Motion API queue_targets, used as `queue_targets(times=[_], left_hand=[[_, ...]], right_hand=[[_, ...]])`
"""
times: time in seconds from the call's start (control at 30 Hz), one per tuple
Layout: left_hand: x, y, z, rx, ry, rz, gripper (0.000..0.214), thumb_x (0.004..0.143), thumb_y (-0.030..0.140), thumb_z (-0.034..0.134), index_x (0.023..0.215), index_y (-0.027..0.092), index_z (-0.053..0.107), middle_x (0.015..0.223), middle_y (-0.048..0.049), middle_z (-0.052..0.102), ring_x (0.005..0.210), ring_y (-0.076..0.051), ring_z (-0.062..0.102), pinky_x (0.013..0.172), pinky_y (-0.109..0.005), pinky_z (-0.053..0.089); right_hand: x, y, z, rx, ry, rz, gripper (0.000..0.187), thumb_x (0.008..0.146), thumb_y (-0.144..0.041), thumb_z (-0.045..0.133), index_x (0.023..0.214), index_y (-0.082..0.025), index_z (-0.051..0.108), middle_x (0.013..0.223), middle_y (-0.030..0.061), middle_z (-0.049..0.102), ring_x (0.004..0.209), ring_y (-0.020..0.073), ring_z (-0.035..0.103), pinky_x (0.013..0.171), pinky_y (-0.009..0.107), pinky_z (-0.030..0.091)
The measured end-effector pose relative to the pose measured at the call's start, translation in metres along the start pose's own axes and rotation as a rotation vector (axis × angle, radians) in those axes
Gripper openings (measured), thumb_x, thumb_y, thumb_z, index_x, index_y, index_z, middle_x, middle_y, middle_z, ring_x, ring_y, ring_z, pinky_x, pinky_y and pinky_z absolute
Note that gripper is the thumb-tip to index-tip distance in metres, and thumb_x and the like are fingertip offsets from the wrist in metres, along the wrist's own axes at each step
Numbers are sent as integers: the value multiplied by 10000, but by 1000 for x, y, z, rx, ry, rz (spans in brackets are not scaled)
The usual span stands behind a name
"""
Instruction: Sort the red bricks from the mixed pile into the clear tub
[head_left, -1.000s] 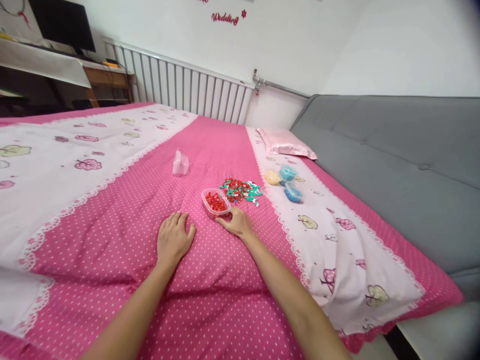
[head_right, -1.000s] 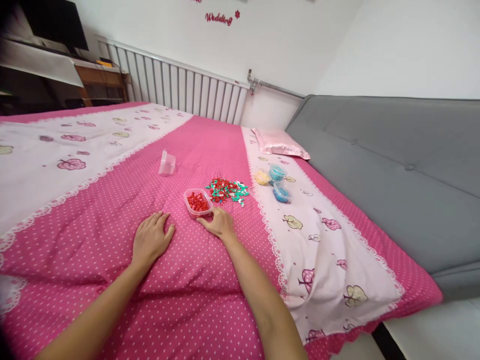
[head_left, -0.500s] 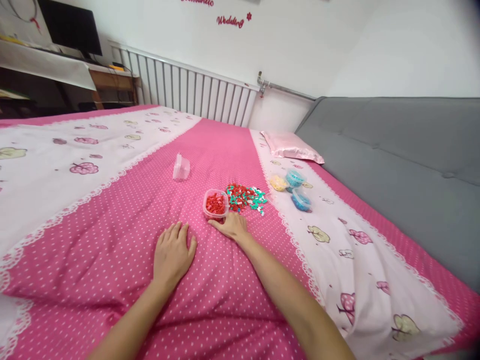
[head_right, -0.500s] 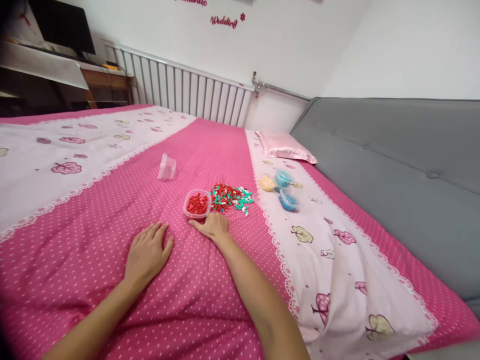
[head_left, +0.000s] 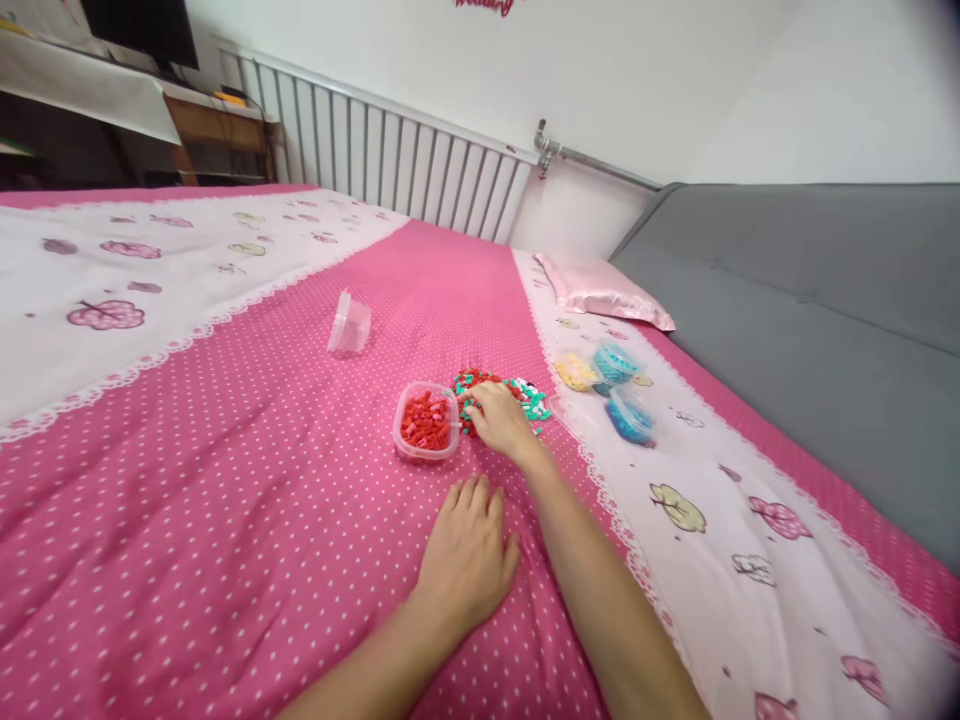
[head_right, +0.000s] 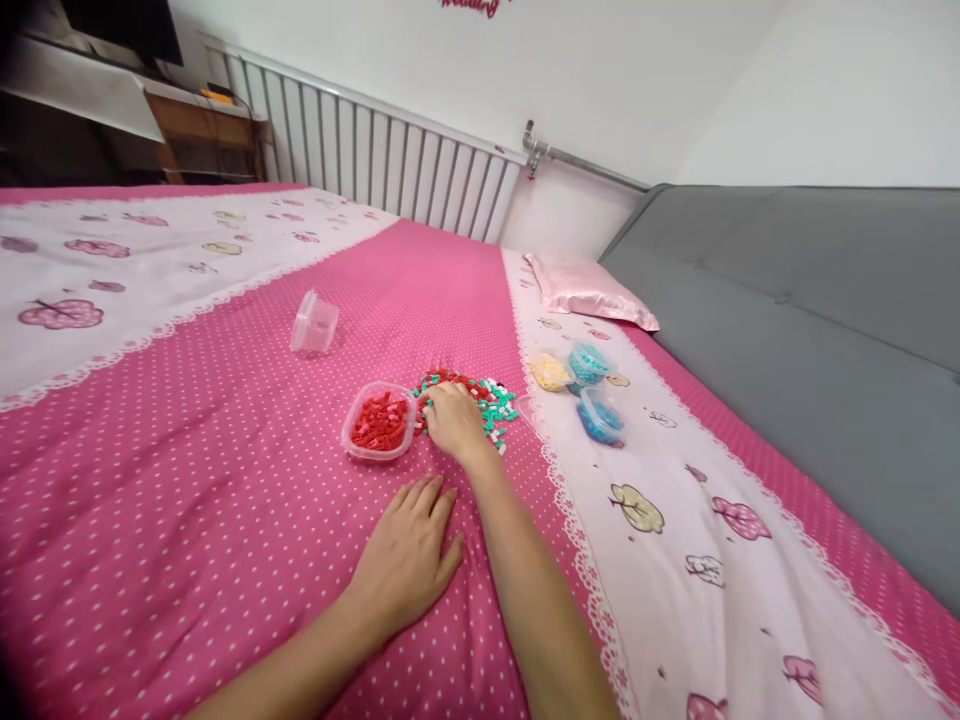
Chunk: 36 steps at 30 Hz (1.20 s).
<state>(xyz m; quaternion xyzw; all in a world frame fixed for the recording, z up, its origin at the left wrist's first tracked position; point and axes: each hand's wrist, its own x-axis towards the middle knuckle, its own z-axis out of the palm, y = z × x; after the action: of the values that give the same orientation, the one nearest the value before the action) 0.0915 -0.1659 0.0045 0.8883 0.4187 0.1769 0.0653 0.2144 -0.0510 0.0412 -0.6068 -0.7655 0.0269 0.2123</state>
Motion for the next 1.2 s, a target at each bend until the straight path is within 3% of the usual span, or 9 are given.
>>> queue_targets(times=[0.07, 0.23, 0.43, 0.63, 0.77, 0.87, 0.93, 1.2], left_hand=[[-1, -2, 3, -25, -16, -7, 463, 859, 350, 362, 1224, 110, 514, 1282, -150, 507, 1217, -282, 422, 1051, -438, 281], [-2, -7, 8, -56, -27, 1, 491, 857, 374, 368, 1256, 120, 502, 1313, -149, 495, 1226, -287, 427, 1053, -448, 290], [-4, -7, 10, -70, -19, 15, 497, 852, 382, 380, 1263, 131, 506, 1328, -143, 487, 1235, -286, 426, 1056, -443, 301], [-5, -8, 7, -108, -56, 14, 497, 856, 376, 370, 1274, 139, 495, 1337, -139, 478, 1241, -286, 418, 1060, -445, 295], [-5, -9, 7, -105, -57, 26, 501, 858, 380, 362, 1270, 130, 498, 1335, -150, 475, 1240, -294, 415, 1062, -450, 286], [-4, -8, 7, -101, -50, 23, 502, 860, 375, 357, 1273, 125, 494, 1326, -160, 481, 1238, -297, 416, 1061, -455, 282], [-4, -8, 7, -102, -44, 18, 503, 860, 375, 358, 1275, 124, 491, 1316, -158, 491, 1233, -296, 421, 1058, -455, 285], [-4, -7, 8, -117, -7, 18, 490, 858, 380, 370, 1247, 120, 516, 1290, -139, 522, 1217, -279, 441, 1059, -437, 289]], right_hand=[[0, 2, 15, -13, 35, -40, 272, 865, -185, 440, 1085, -158, 597, 1170, 96, 589, 1141, 189, 461, 1000, 344, 303], [-3, 6, 34, -73, -40, -97, 356, 904, -208, 359, 1223, -157, 509, 1336, 73, 476, 1307, 224, 259, 1063, 412, 187], [-2, 9, 17, -103, -159, -94, 247, 906, -241, 393, 1000, -179, 613, 1039, 93, 619, 1045, 198, 493, 917, 346, 346], [-11, 19, -14, -24, -343, -88, 259, 827, -116, 483, 934, -235, 687, 926, 28, 671, 941, 171, 563, 867, 288, 376], [-13, 15, -16, -22, -234, -109, 249, 803, -237, 573, 1036, -181, 646, 1016, 67, 639, 1019, 211, 526, 915, 337, 360], [-11, 10, -2, 60, -229, -164, 537, 707, -346, 681, 1190, -160, 535, 1173, 97, 561, 1091, 227, 489, 932, 350, 360], [-9, 7, 10, 94, -269, -181, 622, 656, -384, 711, 1201, -155, 515, 1173, 104, 551, 1079, 231, 494, 913, 344, 376], [-4, -7, 30, 32, -173, -90, 441, 733, -353, 604, 1130, -169, 547, 1027, 91, 568, 976, 227, 507, 839, 333, 391]])
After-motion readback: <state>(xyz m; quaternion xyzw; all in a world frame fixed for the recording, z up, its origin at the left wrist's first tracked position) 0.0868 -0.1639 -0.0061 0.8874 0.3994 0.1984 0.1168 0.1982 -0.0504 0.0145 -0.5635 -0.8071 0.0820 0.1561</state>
